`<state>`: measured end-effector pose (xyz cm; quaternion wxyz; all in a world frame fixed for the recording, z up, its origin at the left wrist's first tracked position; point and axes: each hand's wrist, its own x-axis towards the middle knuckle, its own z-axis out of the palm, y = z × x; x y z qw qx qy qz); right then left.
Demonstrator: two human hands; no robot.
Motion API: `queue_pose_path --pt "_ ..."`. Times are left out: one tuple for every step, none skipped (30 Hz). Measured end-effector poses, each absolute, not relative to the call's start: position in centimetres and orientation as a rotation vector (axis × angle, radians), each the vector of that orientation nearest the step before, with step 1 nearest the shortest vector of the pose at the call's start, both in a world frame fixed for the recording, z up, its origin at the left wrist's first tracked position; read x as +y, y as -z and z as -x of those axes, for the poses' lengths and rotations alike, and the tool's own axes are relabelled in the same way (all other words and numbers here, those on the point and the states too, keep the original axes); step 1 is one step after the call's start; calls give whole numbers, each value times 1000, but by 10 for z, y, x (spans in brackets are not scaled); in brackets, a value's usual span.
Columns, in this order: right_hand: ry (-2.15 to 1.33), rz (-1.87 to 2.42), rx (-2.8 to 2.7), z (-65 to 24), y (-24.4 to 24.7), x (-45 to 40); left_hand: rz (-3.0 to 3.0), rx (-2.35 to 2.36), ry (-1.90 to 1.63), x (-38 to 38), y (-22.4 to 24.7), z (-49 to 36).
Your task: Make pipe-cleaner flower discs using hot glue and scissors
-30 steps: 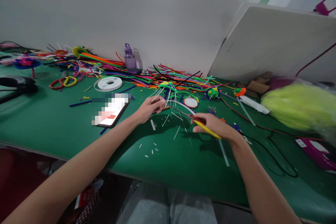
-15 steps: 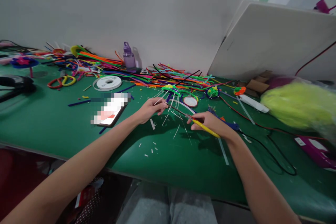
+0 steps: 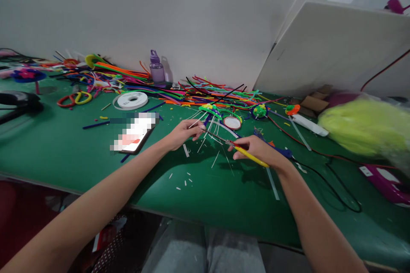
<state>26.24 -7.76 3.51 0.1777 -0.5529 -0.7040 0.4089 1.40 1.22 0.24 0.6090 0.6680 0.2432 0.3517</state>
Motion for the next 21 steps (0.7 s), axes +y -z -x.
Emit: queue_pose_path --pt "-1154 1573 -1993 -262 -35 -78 -1554 563 -810 12 -2 -14" --pt "-1149 1583 -1993 -262 -35 -77 -1564 565 -811 12 -2 -14" --pt "-1140 1592 -1993 -262 -35 -77 -1572 568 -812 12 -2 -14" --pt "-1130 1598 -1994 -262 -35 -77 -1579 569 -815 12 -2 -14" --pt "-1124 1602 -1994 -262 -35 -77 -1583 571 -816 12 -2 -14" --pt "-1123 1604 -1994 -263 -34 -76 -1586 572 -817 12 -2 -14" --pt "-1126 1602 -1993 -263 -34 -76 -1588 573 -818 13 -2 -14" --pt "-1131 1596 -1993 -264 -34 -76 -1592 576 -818 13 -2 -14" --pt "-1139 1587 -1993 -265 -34 -77 -1599 578 -819 13 -2 -14" --pt "-1150 1575 -1991 -267 -34 -77 -1606 581 -823 13 -2 -14" --pt "-1170 1563 -1991 -268 -34 -78 -1612 582 -830 13 -2 -14" --pt "-1202 1547 -1995 -269 -34 -78 -1615 585 -840 13 -3 -14" --pt "-1238 1532 -2000 -270 -34 -79 -1612 589 -853 13 -3 -13" --pt "-1274 1520 -2008 -271 -34 -80 -1601 594 -869 14 -3 -13" --pt "-1303 1510 -2018 -271 -34 -80 -1584 600 -886 14 -3 -13" --pt "-1324 1499 -2033 -271 -34 -80 -1567 606 -902 15 -3 -13" --pt "-1334 1489 -2049 -271 -34 -80 -1551 612 -914 15 -3 -13" --pt "-1339 1476 -2064 -271 -34 -80 -1540 618 -919 16 -2 -12" --pt "-1351 1457 -2080 -271 -33 -80 -1535 623 -919 16 -2 -12" --pt "-1368 1429 -2092 -271 -34 -80 -1536 625 -917 16 -2 -12" --pt "-1386 1398 -2100 -271 -34 -80 -1545 624 -914 16 -2 -12"
